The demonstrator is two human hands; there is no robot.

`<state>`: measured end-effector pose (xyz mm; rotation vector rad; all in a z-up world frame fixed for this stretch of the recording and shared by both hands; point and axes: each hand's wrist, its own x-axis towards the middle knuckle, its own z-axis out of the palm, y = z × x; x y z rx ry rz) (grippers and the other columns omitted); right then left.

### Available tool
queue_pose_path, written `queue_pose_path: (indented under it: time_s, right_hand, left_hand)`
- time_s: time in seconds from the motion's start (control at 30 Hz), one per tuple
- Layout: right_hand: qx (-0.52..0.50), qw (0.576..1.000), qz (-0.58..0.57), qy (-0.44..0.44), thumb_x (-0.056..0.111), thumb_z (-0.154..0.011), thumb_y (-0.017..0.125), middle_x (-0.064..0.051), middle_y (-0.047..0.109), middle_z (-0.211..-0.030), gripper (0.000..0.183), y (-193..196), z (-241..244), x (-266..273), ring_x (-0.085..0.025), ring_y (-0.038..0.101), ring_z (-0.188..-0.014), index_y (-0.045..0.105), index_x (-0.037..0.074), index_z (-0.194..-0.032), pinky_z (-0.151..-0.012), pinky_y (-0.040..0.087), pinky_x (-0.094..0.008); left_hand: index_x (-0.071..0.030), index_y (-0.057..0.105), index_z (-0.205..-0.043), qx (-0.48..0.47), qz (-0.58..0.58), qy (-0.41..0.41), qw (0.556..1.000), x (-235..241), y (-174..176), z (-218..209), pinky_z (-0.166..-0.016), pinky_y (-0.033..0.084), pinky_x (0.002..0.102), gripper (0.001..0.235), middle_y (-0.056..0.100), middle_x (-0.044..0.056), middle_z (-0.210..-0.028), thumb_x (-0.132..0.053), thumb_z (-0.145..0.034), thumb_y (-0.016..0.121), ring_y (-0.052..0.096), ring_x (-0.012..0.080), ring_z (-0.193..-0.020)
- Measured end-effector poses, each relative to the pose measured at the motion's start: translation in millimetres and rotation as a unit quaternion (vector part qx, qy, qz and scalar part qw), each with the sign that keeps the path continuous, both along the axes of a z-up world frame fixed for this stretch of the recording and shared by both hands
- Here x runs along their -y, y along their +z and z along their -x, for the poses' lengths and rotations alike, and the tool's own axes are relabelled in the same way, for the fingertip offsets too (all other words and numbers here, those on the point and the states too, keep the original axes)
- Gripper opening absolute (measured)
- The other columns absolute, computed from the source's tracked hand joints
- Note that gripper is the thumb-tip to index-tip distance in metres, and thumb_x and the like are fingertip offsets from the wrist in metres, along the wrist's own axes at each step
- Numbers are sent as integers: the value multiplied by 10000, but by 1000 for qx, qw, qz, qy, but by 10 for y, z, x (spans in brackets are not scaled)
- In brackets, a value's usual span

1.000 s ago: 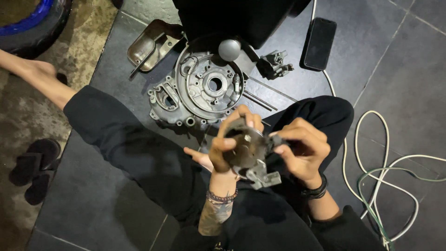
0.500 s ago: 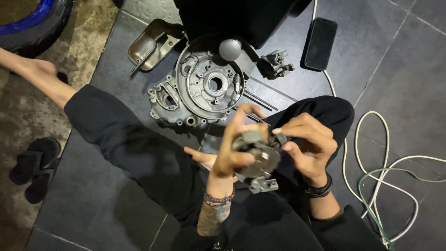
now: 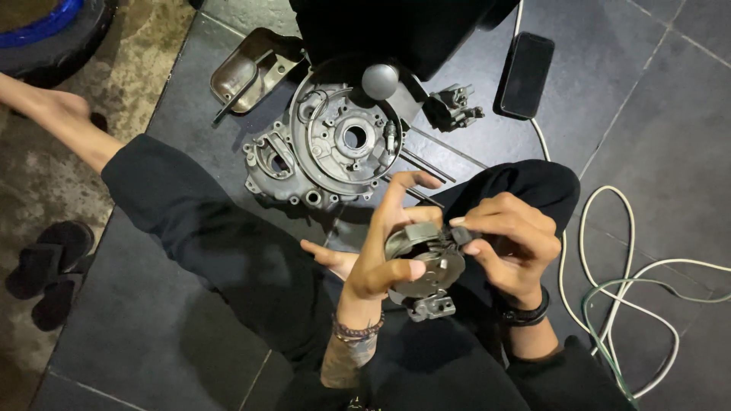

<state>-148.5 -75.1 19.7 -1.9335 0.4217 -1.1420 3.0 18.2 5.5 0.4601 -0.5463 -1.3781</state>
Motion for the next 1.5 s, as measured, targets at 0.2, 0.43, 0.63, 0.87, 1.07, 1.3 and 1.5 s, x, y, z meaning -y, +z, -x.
queue_pose_path:
  time_s: [0.2, 0.43, 0.63, 0.87, 1.07, 1.3, 1.5]
  right_hand:
    - [-11, 1000, -10, -4, 247, -917, 747, -151, 675, -721, 279, -148, 103, -96, -226, 572, -548, 755, -22, -844, -525, 509, -327]
    - [-3, 1000, 4, -19, 233, -908, 749, -165, 661, -720, 274, -52, 39, -31, -209, 546, -556, 755, -36, -854, -528, 507, -316]
    - [-14, 1000, -17, -18, 233, -904, 765, -161, 668, -720, 271, -129, 73, -105, -219, 577, -544, 752, -30, -840, -517, 519, -332]
    - [12, 999, -4, -33, 242, -916, 752, -167, 663, -725, 295, -95, -30, -58, -205, 538, -536, 759, -49, -869, -521, 511, -314]
    - [0, 999, -34, -25, 233, -912, 764, -159, 688, -759, 260, -184, 18, -195, -196, 530, -522, 762, -24, -877, -531, 521, -338]
    - [12, 997, -14, -76, 243, -935, 749, -158, 677, -736, 292, -151, -39, -67, -200, 540, -555, 744, -45, -886, -553, 496, -327]
    - [-51, 997, -5, -53, 192, -887, 793, -173, 714, -776, 208, -111, 143, -46, -278, 628, -576, 770, -15, -898, -558, 510, -365]
  left_hand:
    - [14, 282, -1431, -8, 21, 24, 999, 12, -75, -194, -534, 373, 202, 919, 568, 109, -728, -324, -742, 788, 527, 102, -583]
    - [-6, 328, -1436, 15, -23, -19, 999, 17, 32, -40, -574, 408, 152, 945, 593, 44, -781, -364, -703, 805, 540, 47, -629]
    - [-10, 327, -1435, 37, -51, 42, 997, -9, 14, -177, -536, 379, 181, 940, 572, 64, -737, -415, -705, 759, 531, 70, -616]
    - [3, 348, -1430, 48, -27, 10, 998, 31, -40, -50, -556, 405, 173, 969, 576, 62, -729, -376, -669, 811, 531, 76, -609]
    - [13, 376, -1379, 44, -44, 65, 996, 13, 8, -208, -521, 371, 204, 873, 534, 77, -697, -410, -704, 734, 511, 96, -595]
    - [16, 564, -1009, 88, -84, 126, 985, 156, 157, -6, -555, 355, 213, 600, 533, 61, -667, -416, -607, 671, 475, 89, -599]
    - [-70, 569, -946, 28, -160, 182, 970, 287, 358, 3, -555, 373, 215, 436, 547, 22, -751, -423, -706, 658, 469, 71, -663]
